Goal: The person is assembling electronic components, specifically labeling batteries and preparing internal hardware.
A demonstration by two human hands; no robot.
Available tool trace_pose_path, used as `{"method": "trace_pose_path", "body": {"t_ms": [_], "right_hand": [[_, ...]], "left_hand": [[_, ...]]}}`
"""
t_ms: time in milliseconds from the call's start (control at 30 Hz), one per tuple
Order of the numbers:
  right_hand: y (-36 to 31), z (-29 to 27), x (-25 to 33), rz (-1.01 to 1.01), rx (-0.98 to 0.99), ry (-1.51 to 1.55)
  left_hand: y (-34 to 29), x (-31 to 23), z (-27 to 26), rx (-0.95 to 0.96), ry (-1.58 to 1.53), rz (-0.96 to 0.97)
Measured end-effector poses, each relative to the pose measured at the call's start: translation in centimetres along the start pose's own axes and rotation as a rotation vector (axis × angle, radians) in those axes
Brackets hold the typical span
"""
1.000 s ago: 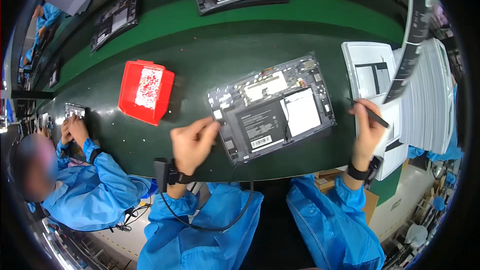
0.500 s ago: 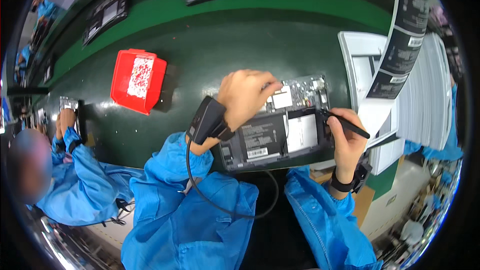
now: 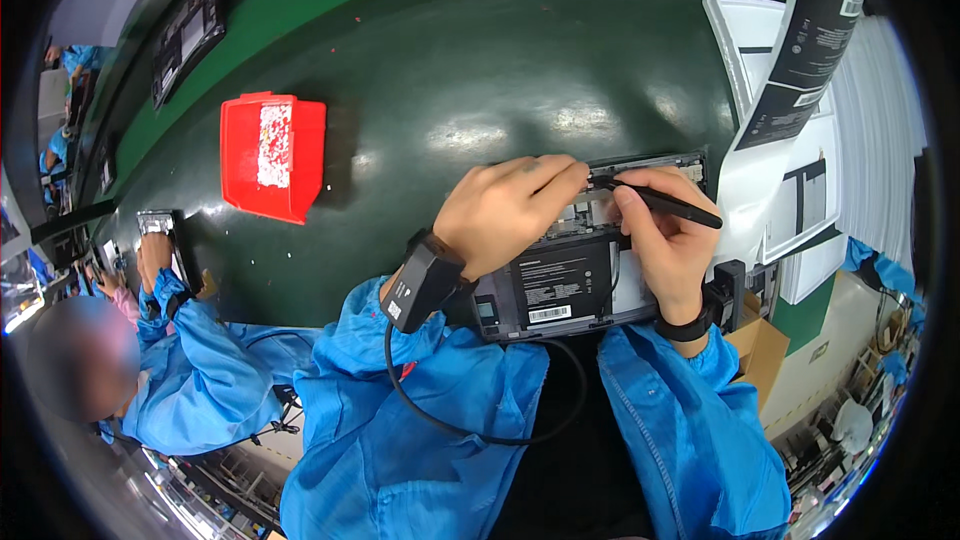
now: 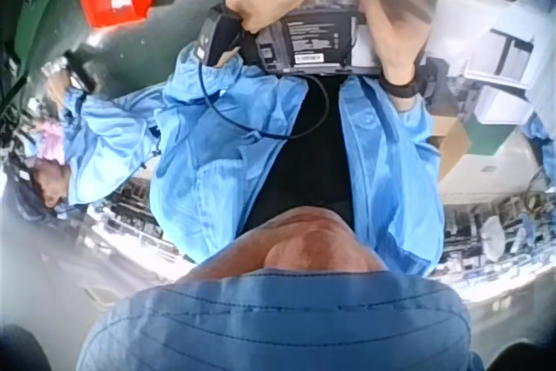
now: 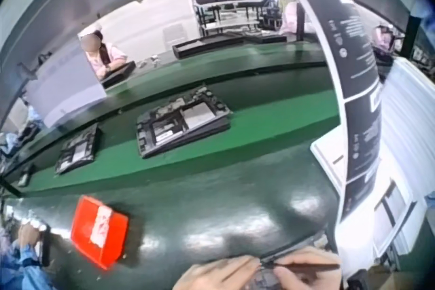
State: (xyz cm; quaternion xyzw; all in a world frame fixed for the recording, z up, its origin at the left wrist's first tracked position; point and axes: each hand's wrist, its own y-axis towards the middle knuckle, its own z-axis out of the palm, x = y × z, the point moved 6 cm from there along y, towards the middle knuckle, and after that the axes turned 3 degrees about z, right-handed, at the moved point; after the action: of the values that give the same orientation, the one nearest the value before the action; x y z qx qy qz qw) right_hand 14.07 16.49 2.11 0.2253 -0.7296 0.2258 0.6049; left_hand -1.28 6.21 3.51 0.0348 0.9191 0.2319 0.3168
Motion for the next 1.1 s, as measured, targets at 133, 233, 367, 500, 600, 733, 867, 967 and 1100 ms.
{"method": "trace_pose_path", "body": {"t_ms": [133,233,367,500,600,733,867,967,1100], "right_hand": [[-0.1,-0.16,0.25,0.033,-0.027,-0.018],[-0.03,-0.33,-0.07,0.032,-0.043,-0.001],[0.33,0.0,0.2,0.009,-0.022,-0.03],[0.36,-0.06,0.08,0.0,-0.024,-0.047],[0.4,0.06,0.18,0.006,-0.015,-0.057],[0.36,0.25,-0.01,0.006,0.029,-0.068],[0.28,0.34,0.18,-0.007,0.023,-0.118],[0.21,0.21,0.02,-0.006,-0.014,-0.084],[0.3,0.06,0.16,-0.016,-0.022,-0.074]], "left_hand": [[0.17,-0.05,0.58,0.078,0.045,0.022],[0.48,-0.25,0.48,0.01,0.002,-0.061],[-0.08,0.31,0.99,-0.043,0.009,-0.081],[-0.04,0.39,1.04,-0.052,-0.041,-0.097],[-0.26,0.45,1.07,-0.063,-0.061,-0.113],[-0.26,0.44,1.04,-0.065,-0.083,-0.132],[-0.05,0.33,0.8,-0.055,-0.104,-0.167],[0.0,0.3,0.79,-0.061,-0.112,-0.174],[0.07,0.21,0.67,-0.059,-0.111,-0.182]]}}
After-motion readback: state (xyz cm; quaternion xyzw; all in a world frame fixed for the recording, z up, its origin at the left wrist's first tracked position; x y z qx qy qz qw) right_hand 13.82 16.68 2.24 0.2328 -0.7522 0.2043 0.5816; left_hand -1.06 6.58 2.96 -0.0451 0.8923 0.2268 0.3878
